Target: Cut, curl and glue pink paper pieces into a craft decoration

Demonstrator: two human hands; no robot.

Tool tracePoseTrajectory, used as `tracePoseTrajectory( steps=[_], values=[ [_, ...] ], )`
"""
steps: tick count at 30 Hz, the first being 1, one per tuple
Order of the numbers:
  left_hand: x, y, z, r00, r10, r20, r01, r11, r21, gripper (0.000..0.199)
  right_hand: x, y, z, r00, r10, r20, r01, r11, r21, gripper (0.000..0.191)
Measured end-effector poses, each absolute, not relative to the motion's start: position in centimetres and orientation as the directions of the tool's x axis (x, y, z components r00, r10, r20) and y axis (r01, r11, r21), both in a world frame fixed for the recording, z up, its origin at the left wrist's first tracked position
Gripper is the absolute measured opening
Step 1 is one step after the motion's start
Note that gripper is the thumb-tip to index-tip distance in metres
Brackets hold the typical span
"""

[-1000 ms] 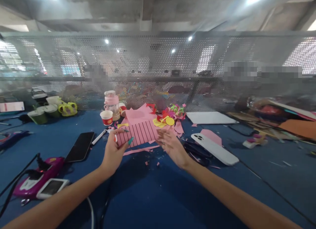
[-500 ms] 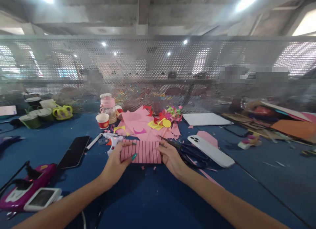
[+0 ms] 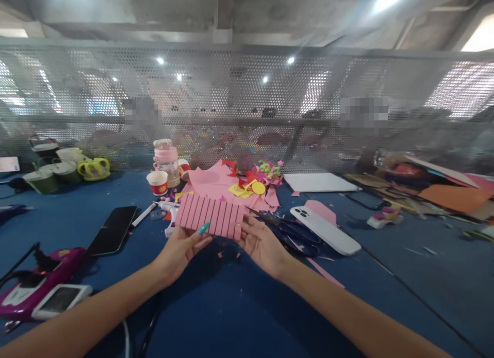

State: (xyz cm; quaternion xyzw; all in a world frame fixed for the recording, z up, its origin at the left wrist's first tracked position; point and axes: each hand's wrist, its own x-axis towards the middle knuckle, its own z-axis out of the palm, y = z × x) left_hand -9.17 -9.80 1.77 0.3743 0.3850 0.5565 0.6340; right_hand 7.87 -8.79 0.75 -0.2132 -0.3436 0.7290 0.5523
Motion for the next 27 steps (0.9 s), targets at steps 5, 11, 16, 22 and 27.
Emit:
tracePoseTrajectory(
  steps=[5, 11, 16, 22, 27],
  values=[
    [-8.9, -10.3, 1.4, 0.200, 0.974, -0.105, -0.353, 0.171, 0.920, 0.029, 7.5, -9.5, 0.6, -0.291, 0.948, 0.128, -0.520, -0.045, -0.853, 0.034],
    [-9.2, -10.0, 1.0, 0.139, 0.983, -0.116, -0.347, 0.158, 0.924, 0.029, 8.1, -9.1, 0.6, -0.236, 0.949, 0.210, -0.300, 0.135, -0.944, 0.046],
    [-9.5, -9.8, 1.0, 0.149, 0.980, -0.135, -0.395, 0.184, 0.900, 0.023, 9.3, -8.9, 1.2, -0.068, 0.947, 0.315, 0.295, 0.320, -0.900, 0.038],
    [-10.0, -9.6, 1.1, 0.152, 0.976, -0.156, -0.423, 0.207, 0.882, 0.017, 12.7, -8.8, 3.6, 0.129, 0.989, 0.078, 0.991, -0.130, 0.010, 0.043],
    [-10.0, -9.5, 1.4, 0.100, 0.978, -0.184, -0.447, 0.210, 0.869, 0.016, 15.7, -7.6, 4.7, 0.073, 0.981, -0.180, 0.992, -0.054, 0.111, 0.034]
  ],
)
